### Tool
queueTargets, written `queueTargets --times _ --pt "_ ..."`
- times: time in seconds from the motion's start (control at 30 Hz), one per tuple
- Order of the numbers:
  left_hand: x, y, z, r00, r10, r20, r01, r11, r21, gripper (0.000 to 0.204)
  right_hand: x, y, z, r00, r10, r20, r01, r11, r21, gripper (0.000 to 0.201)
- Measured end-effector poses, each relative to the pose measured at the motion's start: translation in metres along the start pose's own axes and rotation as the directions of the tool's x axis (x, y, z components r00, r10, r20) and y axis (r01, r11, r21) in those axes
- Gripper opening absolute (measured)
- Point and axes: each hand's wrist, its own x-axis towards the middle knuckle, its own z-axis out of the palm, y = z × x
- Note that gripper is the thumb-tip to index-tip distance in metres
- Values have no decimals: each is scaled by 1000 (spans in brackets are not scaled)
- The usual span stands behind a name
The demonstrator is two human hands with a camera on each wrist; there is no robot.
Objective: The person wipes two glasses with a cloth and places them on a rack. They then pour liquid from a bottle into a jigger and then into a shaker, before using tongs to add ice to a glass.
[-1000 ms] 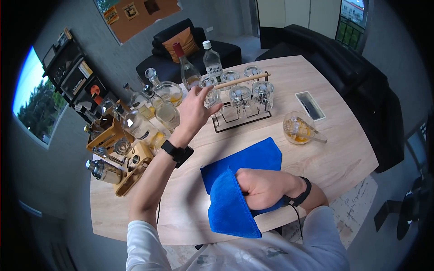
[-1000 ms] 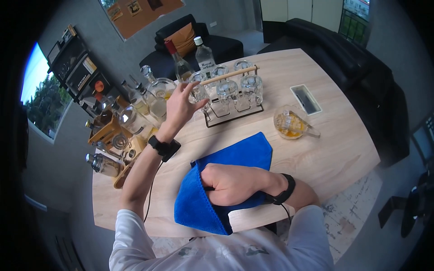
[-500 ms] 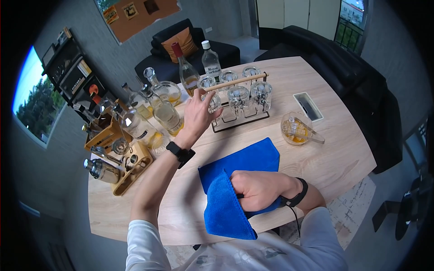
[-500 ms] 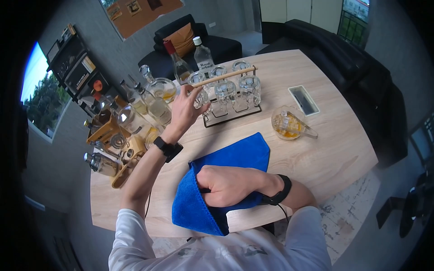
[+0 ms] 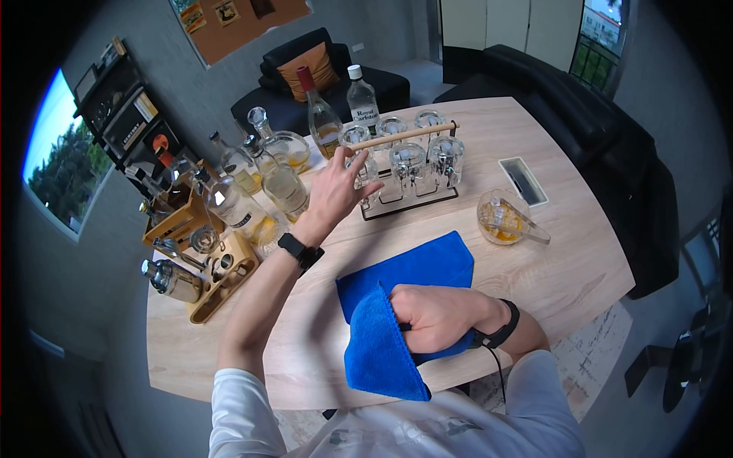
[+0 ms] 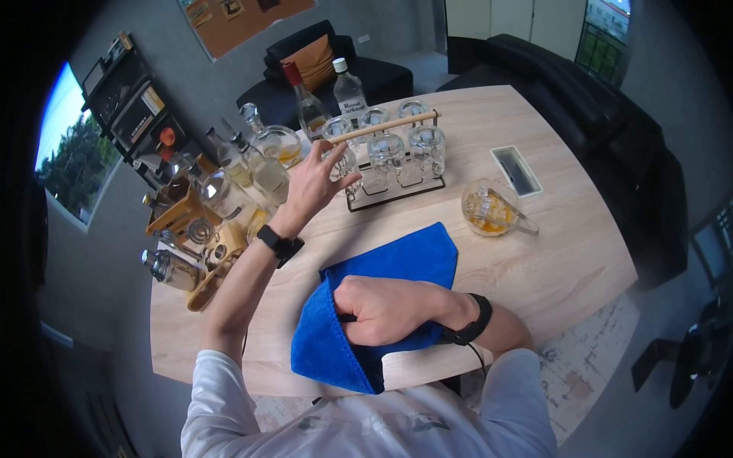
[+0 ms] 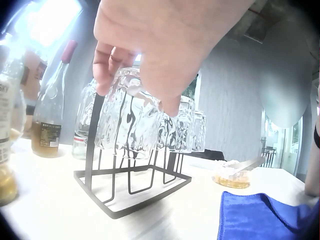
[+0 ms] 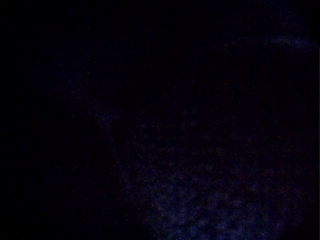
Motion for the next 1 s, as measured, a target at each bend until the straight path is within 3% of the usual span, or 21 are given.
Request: queueTargets --times 0.27,0.37,0.43,0.53,0.73,1.0 --pt "-3 6 -7 999 -6 35 6 1000 2 71 0 -1 1 1000 9 2 -9 1000 -5 8" --pt "-8 8 -10 995 -99 20 100 993 -59 77 0 0 1 1000 6 6 -6 1000 -25 8" --pt "-14 3 -3 969 -245 -27 242 967 -80 79 1 0 1 1000 -4 7 4 999 -40 8" --pt "-23 2 5 936 -352 10 350 926 -140 76 2 -1 1 1000 -19 3 19 999 -29 9" --pt "-19 4 2 893 -429 133 449 864 -227 73 2 0 3 1000 -10 -11 10 1000 -21 9" --pt "-17 3 6 894 -439 89 446 857 -258 71 3 2 2 1000 -16 6 17 999 -47 9"
